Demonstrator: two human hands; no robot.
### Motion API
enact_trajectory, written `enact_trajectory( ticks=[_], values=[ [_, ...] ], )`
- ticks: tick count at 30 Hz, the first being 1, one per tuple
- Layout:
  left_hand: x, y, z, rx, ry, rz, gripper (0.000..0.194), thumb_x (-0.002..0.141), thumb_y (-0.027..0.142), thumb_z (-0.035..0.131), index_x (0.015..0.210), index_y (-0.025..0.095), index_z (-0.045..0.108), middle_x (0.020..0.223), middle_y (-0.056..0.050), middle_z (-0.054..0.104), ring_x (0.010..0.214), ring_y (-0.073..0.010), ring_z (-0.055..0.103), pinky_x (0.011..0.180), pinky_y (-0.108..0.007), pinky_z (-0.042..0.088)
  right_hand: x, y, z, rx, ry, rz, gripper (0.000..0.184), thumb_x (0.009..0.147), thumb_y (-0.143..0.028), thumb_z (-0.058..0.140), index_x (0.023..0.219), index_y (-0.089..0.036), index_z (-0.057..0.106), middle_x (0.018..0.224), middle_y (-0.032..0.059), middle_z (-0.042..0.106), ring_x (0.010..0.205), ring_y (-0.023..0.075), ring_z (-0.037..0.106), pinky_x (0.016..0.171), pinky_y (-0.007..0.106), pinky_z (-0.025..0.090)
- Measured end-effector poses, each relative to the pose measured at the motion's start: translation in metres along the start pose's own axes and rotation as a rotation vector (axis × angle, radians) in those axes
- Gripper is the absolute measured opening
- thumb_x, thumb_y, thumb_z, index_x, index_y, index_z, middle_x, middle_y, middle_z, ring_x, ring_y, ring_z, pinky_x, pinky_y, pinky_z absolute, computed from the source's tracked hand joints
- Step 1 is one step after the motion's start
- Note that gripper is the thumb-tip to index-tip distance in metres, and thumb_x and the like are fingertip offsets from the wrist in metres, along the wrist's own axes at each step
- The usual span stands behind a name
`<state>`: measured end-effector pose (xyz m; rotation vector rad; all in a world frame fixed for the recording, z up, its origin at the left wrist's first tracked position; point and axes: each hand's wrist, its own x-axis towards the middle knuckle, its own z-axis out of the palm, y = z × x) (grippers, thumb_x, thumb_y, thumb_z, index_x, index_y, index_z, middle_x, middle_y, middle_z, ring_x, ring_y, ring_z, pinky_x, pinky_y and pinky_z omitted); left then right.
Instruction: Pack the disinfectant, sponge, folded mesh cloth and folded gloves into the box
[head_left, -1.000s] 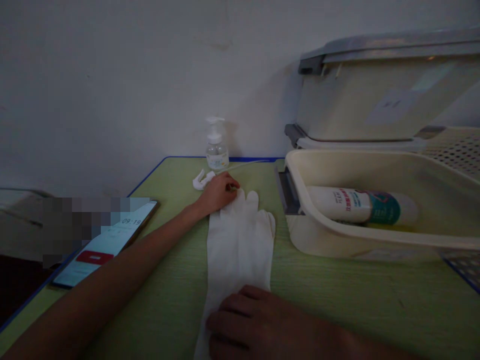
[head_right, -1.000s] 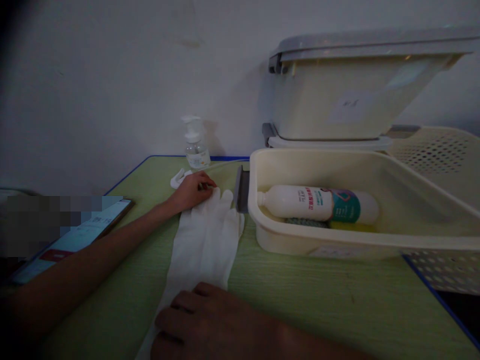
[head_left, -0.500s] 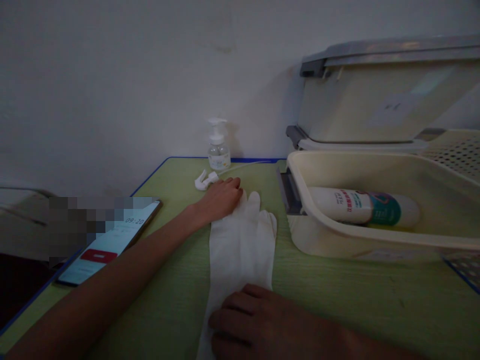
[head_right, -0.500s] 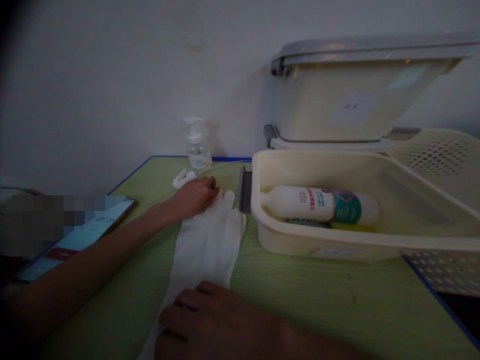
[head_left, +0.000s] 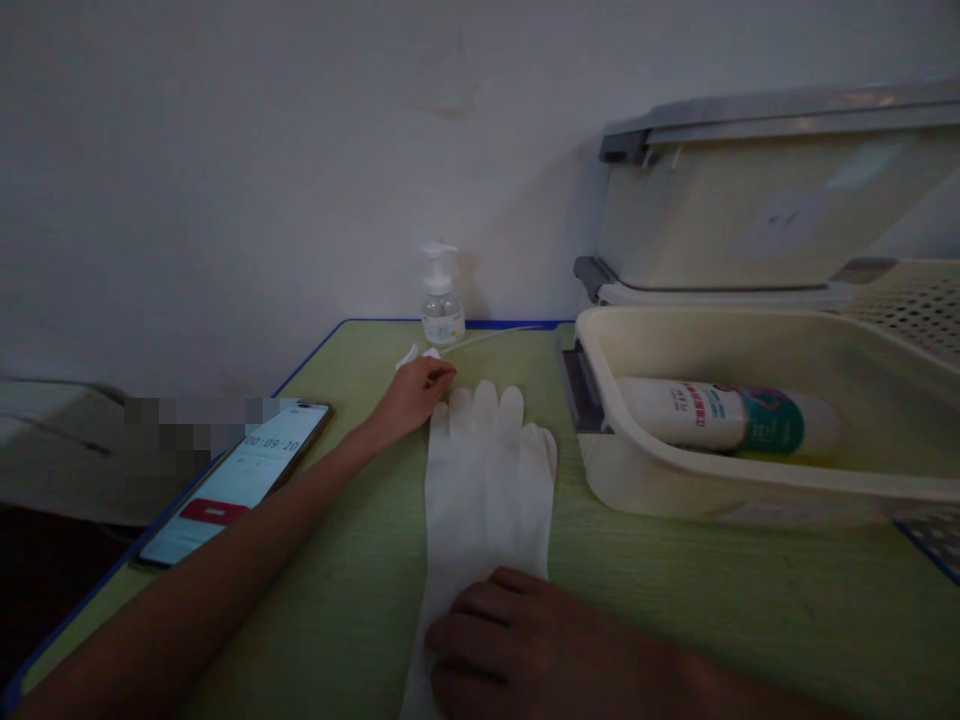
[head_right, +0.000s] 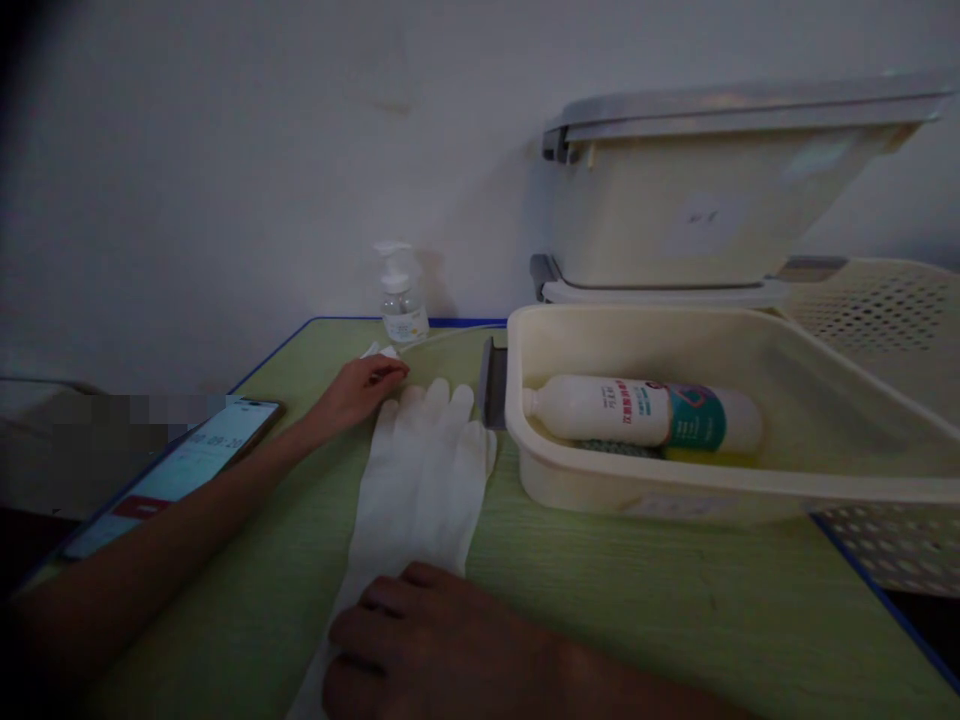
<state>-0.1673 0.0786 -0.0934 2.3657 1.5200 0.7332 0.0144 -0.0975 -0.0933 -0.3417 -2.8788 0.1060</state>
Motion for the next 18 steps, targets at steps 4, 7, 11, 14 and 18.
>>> enact_trajectory(
  ticks=[4, 7, 11, 14, 18],
  values=[
    [-0.003, -0.005, 0.011, -0.081, 0.042, -0.059, 0.020, 0.078, 0.019, 0.050, 0.084, 0.015, 0.069, 0.085, -0.005, 0.068, 0.078, -0.0174, 0.063, 0.073, -0.029, 0.051, 0.001, 0.001, 0.001, 0.006, -0.012, -0.001, 0.013, 0.093, -0.027, 0.049, 0.091, -0.018, 0.057, 0.098, -0.0017, 0.060, 0.084, 0.0137, 0.050, 0.069, 0.028, 0.038],
    [-0.004, -0.002, 0.016, -0.123, 0.072, -0.071, 0.018, 0.072, 0.015, 0.055, 0.081, 0.015, 0.070, 0.083, -0.004, 0.067, 0.077, -0.0167, 0.062, 0.074, -0.029, 0.050, 0.001, 0.001, 0.003, 0.001, 0.000, -0.003, 0.012, 0.094, -0.027, 0.048, 0.091, -0.018, 0.057, 0.099, -0.0020, 0.060, 0.083, 0.0135, 0.049, 0.069, 0.028, 0.038],
    [-0.006, 0.001, 0.016, -0.174, 0.102, -0.090, 0.015, 0.066, 0.011, 0.058, 0.076, 0.014, 0.068, 0.081, -0.004, 0.065, 0.079, -0.0169, 0.060, 0.078, -0.031, 0.050, 0.001, 0.001, 0.004, 0.000, 0.012, -0.001, 0.012, 0.093, -0.027, 0.050, 0.089, -0.018, 0.057, 0.097, -0.0021, 0.059, 0.081, 0.0134, 0.049, 0.067, 0.028, 0.038],
    [-0.007, 0.001, 0.016, -0.221, 0.122, -0.111, 0.012, 0.065, 0.010, 0.059, 0.074, 0.014, 0.066, 0.079, -0.004, 0.065, 0.077, -0.0163, 0.060, 0.076, -0.031, 0.050, 0.001, 0.000, 0.005, -0.007, 0.020, -0.003, 0.013, 0.094, -0.026, 0.047, 0.090, -0.018, 0.057, 0.098, -0.0015, 0.059, 0.083, 0.0139, 0.049, 0.067, 0.028, 0.039],
    [-0.006, 0.001, 0.017, -0.292, 0.125, -0.136, 0.005, 0.067, 0.012, 0.059, 0.070, 0.014, 0.062, 0.070, -0.001, 0.064, 0.066, -0.0140, 0.060, 0.067, -0.028, 0.050, 0.000, -0.001, 0.003, 0.000, 0.001, 0.002, 0.015, 0.095, -0.027, 0.046, 0.092, -0.018, 0.057, 0.099, -0.0013, 0.059, 0.084, 0.0141, 0.049, 0.069, 0.028, 0.039]
  ],
)
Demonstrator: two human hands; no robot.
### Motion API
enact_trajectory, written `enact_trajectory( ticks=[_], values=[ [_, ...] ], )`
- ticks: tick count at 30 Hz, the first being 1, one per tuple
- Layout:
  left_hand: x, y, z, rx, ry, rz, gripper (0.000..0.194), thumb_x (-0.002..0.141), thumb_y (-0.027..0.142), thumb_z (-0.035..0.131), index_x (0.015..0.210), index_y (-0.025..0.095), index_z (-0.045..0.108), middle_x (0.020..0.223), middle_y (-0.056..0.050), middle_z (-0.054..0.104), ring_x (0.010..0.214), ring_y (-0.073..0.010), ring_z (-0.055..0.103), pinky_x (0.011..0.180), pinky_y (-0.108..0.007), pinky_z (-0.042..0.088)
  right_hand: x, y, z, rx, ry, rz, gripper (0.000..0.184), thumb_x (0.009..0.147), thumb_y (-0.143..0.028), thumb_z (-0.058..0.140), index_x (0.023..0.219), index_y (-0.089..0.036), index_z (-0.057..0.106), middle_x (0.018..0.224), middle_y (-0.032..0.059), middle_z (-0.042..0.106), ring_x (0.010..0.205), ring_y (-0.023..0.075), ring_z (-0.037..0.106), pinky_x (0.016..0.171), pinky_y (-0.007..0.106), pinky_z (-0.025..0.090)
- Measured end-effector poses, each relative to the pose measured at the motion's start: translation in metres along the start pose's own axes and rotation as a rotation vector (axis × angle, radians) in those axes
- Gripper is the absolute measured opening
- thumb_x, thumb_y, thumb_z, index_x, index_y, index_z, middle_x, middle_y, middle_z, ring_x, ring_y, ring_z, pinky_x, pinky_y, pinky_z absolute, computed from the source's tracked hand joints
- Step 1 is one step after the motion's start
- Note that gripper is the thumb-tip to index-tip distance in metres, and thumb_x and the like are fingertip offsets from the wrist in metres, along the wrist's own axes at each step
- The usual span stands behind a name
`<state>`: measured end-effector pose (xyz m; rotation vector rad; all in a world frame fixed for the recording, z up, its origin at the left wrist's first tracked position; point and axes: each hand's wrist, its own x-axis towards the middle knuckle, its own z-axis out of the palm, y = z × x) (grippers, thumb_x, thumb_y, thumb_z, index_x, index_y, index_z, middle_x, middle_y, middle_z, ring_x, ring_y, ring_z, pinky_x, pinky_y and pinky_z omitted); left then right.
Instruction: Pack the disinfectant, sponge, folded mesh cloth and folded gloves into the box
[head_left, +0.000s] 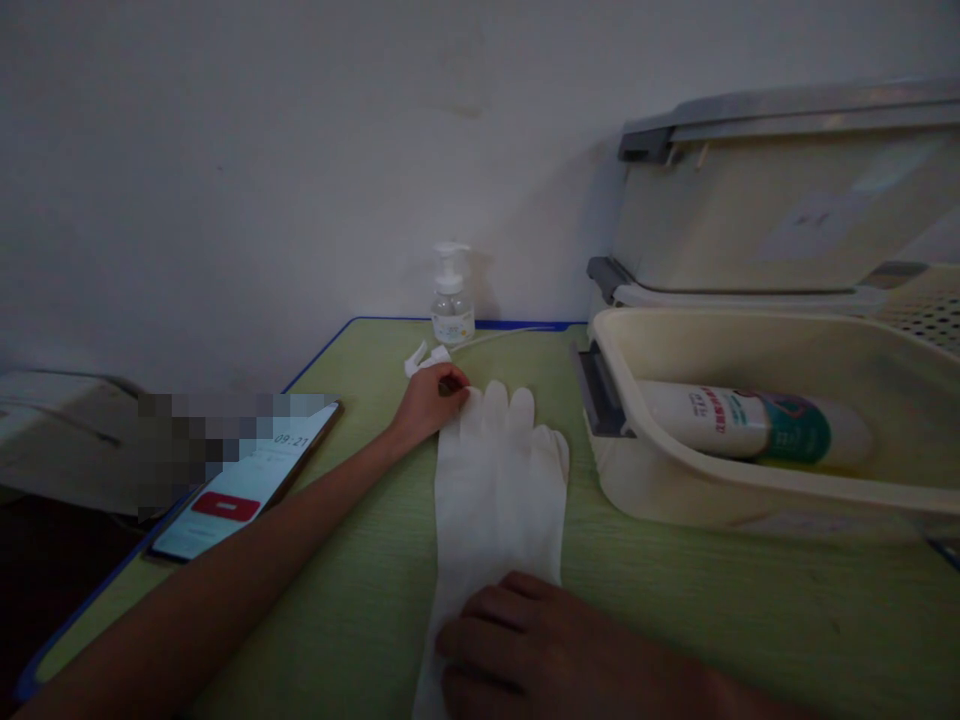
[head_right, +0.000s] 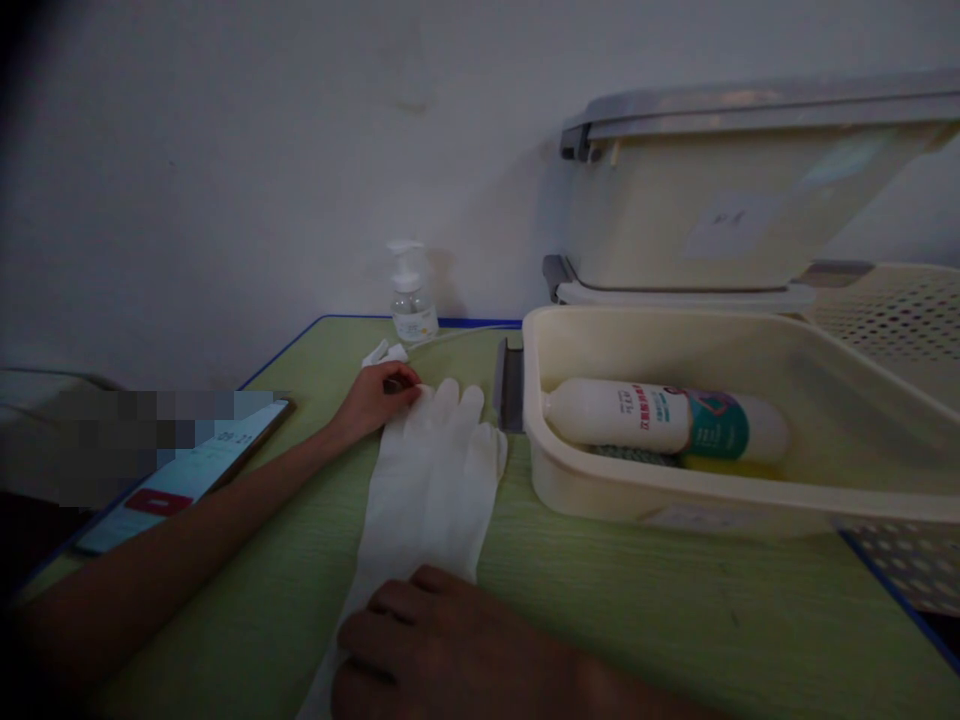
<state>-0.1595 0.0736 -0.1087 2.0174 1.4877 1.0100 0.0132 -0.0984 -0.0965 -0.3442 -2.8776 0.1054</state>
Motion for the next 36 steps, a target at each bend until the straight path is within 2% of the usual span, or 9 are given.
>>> enact_trajectory(
  ticks=[9, 18, 36],
  values=[
    [0.0025, 0.0033, 0.0004, -0.069, -0.042, 0.004, 0.007, 0.069, 0.010, 0.059, 0.069, 0.014, 0.065, 0.067, 0.000, 0.067, 0.062, -0.0131, 0.061, 0.063, -0.025, 0.050, 0.0002, -0.0002, -0.0008, 0.003, -0.010, 0.000, 0.013, 0.093, -0.028, 0.049, 0.091, -0.018, 0.057, 0.098, -0.0019, 0.059, 0.083, 0.0141, 0.049, 0.068, 0.029, 0.038],
    [0.0049, 0.0010, 0.0014, -0.035, -0.033, 0.026, 0.019, 0.072, 0.008, 0.055, 0.076, 0.016, 0.072, 0.082, -0.004, 0.072, 0.078, -0.0178, 0.065, 0.077, -0.031, 0.050, 0.0009, 0.0023, -0.0020, 0.003, -0.026, -0.002, 0.012, 0.093, -0.027, 0.050, 0.092, -0.018, 0.057, 0.098, -0.0017, 0.059, 0.082, 0.0141, 0.049, 0.068, 0.029, 0.038],
    [0.0053, -0.0009, 0.0036, -0.003, -0.063, -0.008, 0.013, 0.070, 0.012, 0.062, 0.081, 0.012, 0.070, 0.073, -0.004, 0.069, 0.065, -0.0149, 0.061, 0.065, -0.028, 0.049, 0.0004, -0.0001, -0.0023, 0.014, 0.011, -0.007, 0.014, 0.093, -0.028, 0.048, 0.091, -0.017, 0.057, 0.097, -0.0011, 0.058, 0.083, 0.0144, 0.048, 0.069, 0.029, 0.037]
  ],
)
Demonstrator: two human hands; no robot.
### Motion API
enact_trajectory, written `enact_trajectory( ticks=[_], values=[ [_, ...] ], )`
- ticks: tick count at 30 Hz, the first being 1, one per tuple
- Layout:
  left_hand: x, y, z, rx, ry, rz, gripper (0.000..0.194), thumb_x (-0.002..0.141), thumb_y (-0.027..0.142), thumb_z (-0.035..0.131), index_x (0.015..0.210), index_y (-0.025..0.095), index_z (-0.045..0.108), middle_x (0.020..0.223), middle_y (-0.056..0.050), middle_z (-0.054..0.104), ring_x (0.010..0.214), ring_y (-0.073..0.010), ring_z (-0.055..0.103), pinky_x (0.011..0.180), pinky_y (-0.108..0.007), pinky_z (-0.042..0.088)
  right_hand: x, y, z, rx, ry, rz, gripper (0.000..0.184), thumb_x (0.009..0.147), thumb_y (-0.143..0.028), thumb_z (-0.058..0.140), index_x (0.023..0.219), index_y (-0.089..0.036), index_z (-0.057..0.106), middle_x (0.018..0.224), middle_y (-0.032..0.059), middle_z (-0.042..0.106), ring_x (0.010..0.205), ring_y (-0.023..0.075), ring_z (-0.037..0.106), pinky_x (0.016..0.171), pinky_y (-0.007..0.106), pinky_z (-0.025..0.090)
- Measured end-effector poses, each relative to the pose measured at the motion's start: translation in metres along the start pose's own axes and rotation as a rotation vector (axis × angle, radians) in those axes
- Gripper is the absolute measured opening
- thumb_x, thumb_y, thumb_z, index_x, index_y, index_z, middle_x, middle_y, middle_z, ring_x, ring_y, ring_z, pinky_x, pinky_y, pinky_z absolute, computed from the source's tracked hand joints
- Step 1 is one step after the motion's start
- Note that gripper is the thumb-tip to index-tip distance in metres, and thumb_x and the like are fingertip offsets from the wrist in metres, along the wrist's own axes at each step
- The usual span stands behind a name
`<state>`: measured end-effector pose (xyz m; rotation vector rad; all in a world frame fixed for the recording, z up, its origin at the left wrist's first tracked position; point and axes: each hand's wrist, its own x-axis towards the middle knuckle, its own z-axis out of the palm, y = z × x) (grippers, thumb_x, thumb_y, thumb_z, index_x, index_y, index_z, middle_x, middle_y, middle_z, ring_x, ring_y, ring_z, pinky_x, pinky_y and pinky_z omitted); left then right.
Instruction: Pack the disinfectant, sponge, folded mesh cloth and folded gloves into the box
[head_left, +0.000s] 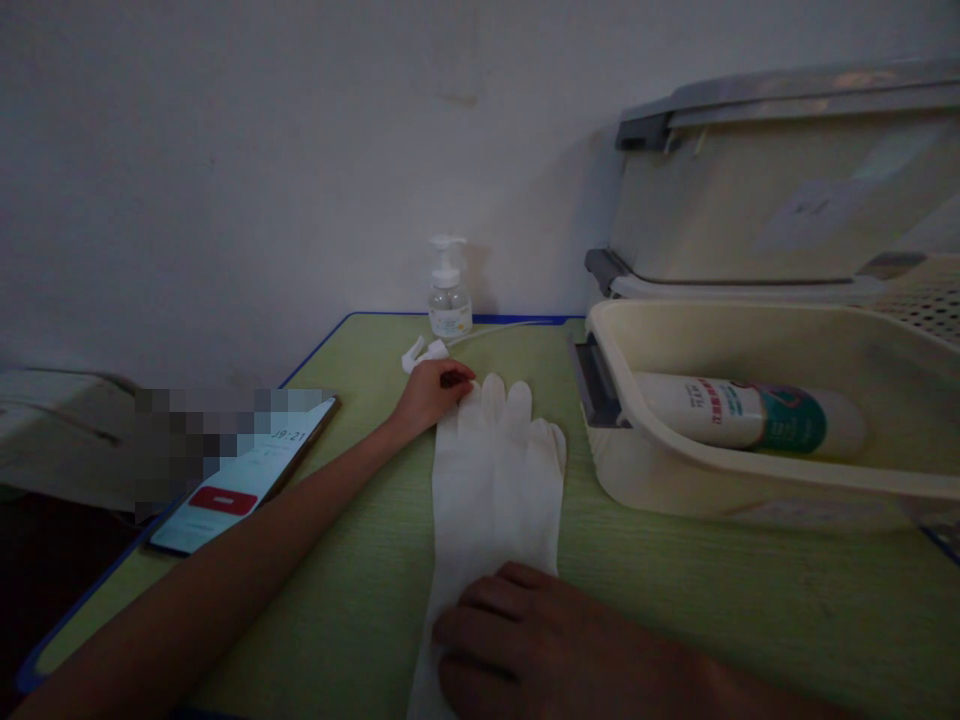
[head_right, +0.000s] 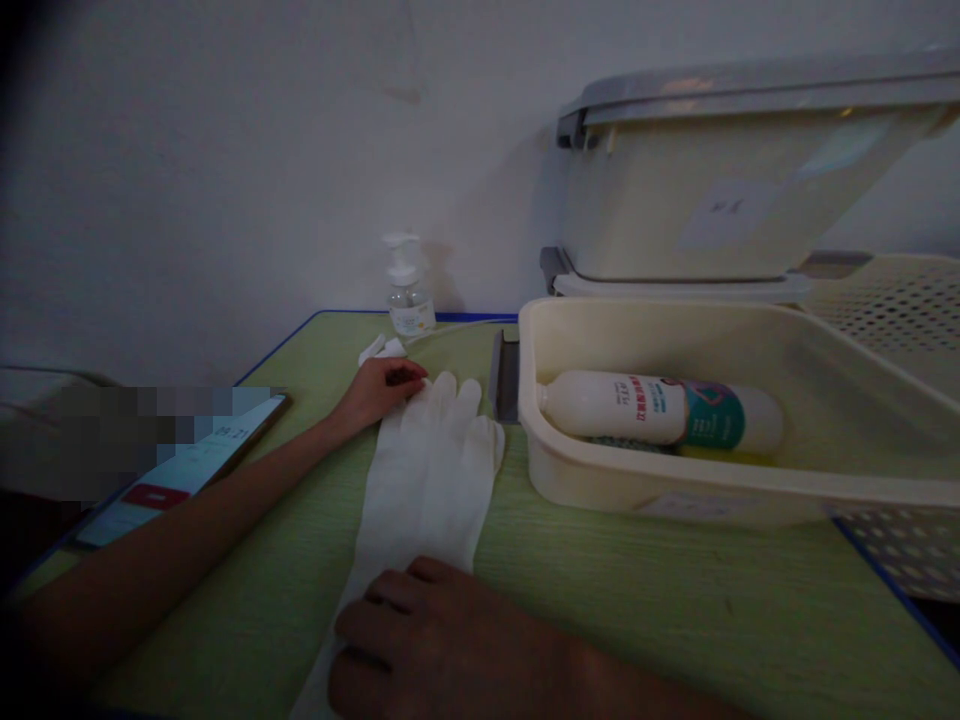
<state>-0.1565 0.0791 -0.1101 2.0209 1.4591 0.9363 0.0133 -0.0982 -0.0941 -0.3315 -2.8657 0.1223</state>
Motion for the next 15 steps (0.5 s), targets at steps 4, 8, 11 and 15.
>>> enact_trajectory(
  ticks=[4, 8, 11, 15],
  values=[
    [0.0013, 0.0022, -0.0014, 0.030, 0.006, 0.007, 0.010, 0.067, 0.013, 0.065, 0.077, 0.013, 0.068, 0.073, -0.003, 0.065, 0.066, -0.0146, 0.058, 0.066, -0.028, 0.047, 0.0011, -0.0009, -0.0006, -0.012, 0.000, 0.014, 0.012, 0.093, -0.026, 0.050, 0.090, -0.017, 0.057, 0.095, -0.0008, 0.058, 0.083, 0.0140, 0.048, 0.069, 0.028, 0.037],
    [0.0027, 0.0044, -0.0009, 0.053, 0.002, 0.008, 0.003, 0.066, 0.012, 0.065, 0.065, 0.014, 0.063, 0.067, 0.000, 0.058, 0.064, -0.0144, 0.054, 0.064, -0.028, 0.045, 0.0010, -0.0020, -0.0021, -0.024, -0.008, 0.025, 0.011, 0.092, -0.024, 0.051, 0.087, -0.016, 0.057, 0.094, -0.0009, 0.059, 0.081, 0.0137, 0.047, 0.068, 0.028, 0.037],
    [0.0021, 0.0045, 0.0012, 0.050, 0.008, -0.005, 0.007, 0.068, 0.013, 0.062, 0.064, 0.016, 0.058, 0.064, 0.001, 0.055, 0.062, -0.0138, 0.053, 0.061, -0.027, 0.043, 0.0009, -0.0022, -0.0031, -0.032, 0.002, 0.022, 0.011, 0.092, -0.025, 0.051, 0.088, -0.016, 0.057, 0.095, -0.0009, 0.059, 0.081, 0.0136, 0.047, 0.068, 0.028, 0.037],
    [0.0000, 0.0035, 0.0028, 0.044, 0.033, -0.014, 0.011, 0.070, 0.012, 0.059, 0.066, 0.018, 0.050, 0.062, 0.003, 0.052, 0.060, -0.0131, 0.051, 0.059, -0.026, 0.041, 0.0015, -0.0023, -0.0035, -0.026, -0.004, 0.024, 0.010, 0.092, -0.024, 0.052, 0.088, -0.016, 0.057, 0.095, -0.0011, 0.059, 0.082, 0.0135, 0.047, 0.069, 0.028, 0.038]
  ],
)
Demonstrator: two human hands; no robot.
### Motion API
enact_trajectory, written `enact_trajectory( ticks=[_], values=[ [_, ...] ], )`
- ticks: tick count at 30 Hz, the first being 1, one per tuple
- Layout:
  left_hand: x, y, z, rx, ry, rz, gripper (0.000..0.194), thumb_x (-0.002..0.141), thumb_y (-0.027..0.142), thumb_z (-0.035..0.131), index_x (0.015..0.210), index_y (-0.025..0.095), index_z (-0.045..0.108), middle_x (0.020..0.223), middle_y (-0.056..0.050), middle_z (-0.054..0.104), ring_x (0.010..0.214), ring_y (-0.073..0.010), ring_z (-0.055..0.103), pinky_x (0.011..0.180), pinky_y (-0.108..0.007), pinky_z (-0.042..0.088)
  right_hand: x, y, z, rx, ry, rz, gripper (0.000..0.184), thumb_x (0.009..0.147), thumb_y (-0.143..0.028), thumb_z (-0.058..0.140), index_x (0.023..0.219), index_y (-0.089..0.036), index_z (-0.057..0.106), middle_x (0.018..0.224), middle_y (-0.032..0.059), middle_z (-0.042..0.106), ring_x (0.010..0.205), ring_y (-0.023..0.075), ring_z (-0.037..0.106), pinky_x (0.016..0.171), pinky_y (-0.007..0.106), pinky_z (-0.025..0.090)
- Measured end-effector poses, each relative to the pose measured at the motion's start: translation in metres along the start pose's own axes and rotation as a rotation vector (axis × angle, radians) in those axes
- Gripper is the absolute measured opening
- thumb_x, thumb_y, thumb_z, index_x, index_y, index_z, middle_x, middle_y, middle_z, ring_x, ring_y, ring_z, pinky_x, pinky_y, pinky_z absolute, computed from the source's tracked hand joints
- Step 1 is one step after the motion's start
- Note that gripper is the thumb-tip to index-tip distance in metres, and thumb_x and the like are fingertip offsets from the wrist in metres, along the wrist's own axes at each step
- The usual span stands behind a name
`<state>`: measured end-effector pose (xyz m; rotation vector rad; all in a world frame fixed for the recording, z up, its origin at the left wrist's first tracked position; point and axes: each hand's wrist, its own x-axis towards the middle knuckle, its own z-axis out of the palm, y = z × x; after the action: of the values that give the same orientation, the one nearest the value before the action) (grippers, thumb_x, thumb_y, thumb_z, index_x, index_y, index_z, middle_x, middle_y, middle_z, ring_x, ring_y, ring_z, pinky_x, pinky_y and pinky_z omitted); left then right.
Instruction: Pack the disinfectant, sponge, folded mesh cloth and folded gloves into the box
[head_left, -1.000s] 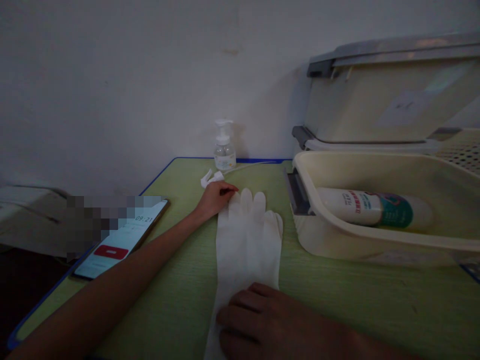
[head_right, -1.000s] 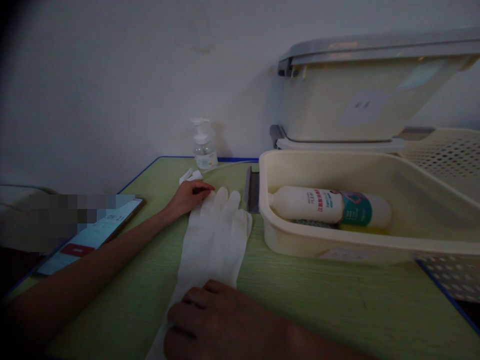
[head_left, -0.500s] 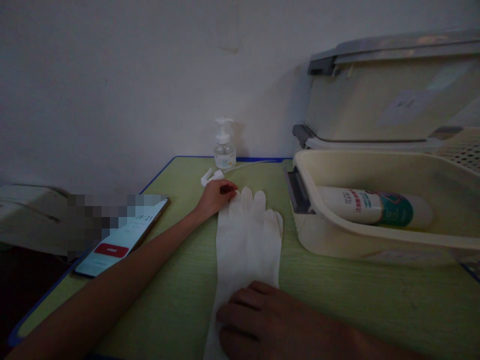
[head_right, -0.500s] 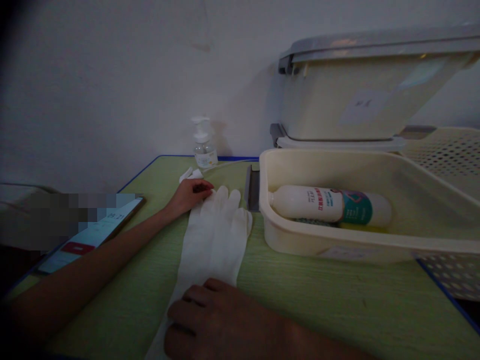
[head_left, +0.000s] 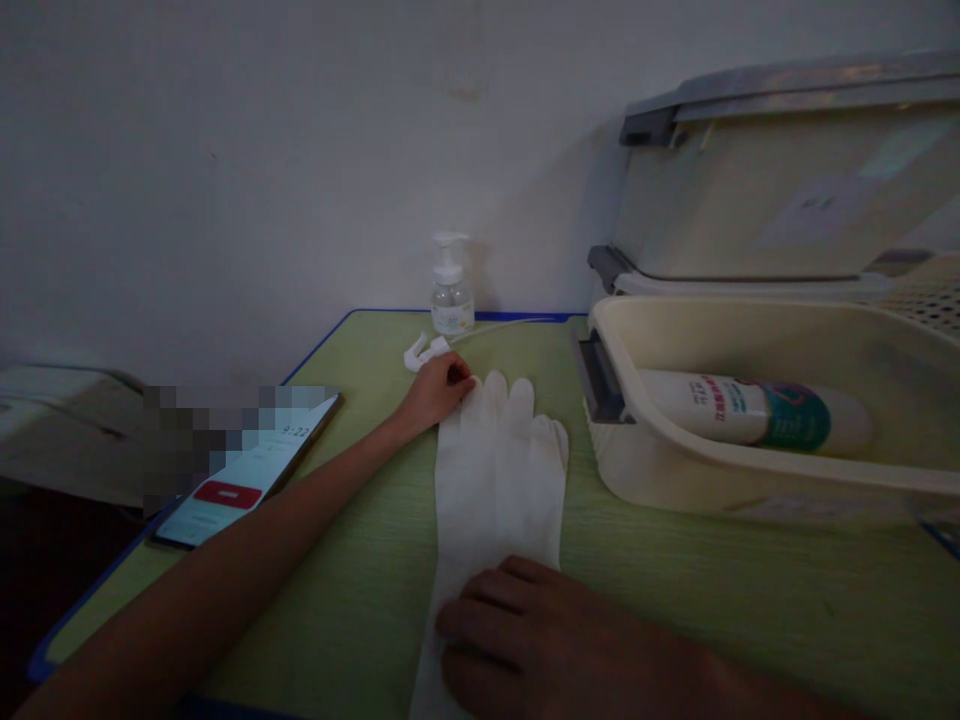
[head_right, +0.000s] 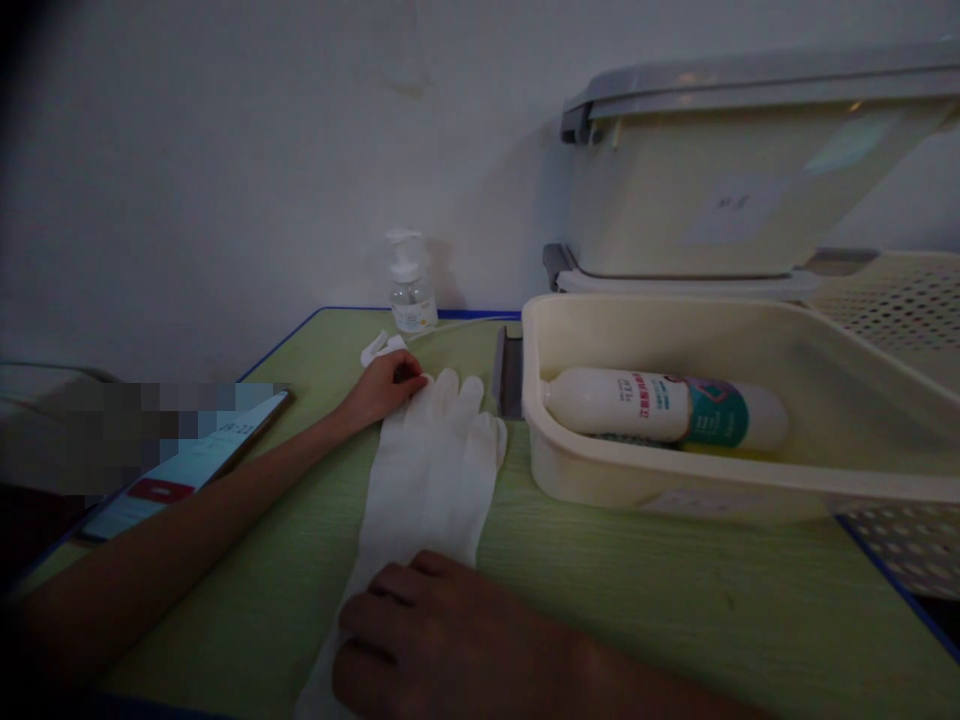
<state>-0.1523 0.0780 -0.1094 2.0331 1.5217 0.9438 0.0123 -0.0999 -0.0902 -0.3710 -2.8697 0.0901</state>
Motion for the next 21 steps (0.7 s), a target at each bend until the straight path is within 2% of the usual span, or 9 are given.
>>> enact_trajectory(
  ticks=[9, 21],
  values=[
    [-0.0029, -0.0007, 0.0002, 0.050, 0.063, 0.041, 0.016, 0.073, 0.009, 0.054, 0.073, 0.020, 0.042, 0.069, 0.004, 0.049, 0.066, -0.0133, 0.048, 0.062, -0.026, 0.038, -0.0003, 0.0001, 0.0017, 0.022, 0.008, -0.001, 0.011, 0.092, -0.026, 0.052, 0.087, -0.016, 0.056, 0.092, -0.0010, 0.057, 0.081, 0.0139, 0.046, 0.069, 0.028, 0.036],
    [-0.0021, -0.0010, -0.0023, 0.105, 0.015, 0.089, 0.008, 0.072, 0.009, 0.054, 0.068, 0.016, 0.057, 0.071, -0.003, 0.058, 0.072, -0.0174, 0.054, 0.071, -0.031, 0.044, 0.0004, 0.0003, -0.0008, 0.000, 0.005, -0.001, 0.010, 0.092, -0.024, 0.051, 0.087, -0.017, 0.054, 0.093, -0.0015, 0.056, 0.080, 0.0140, 0.046, 0.069, 0.029, 0.035]
  ],
)
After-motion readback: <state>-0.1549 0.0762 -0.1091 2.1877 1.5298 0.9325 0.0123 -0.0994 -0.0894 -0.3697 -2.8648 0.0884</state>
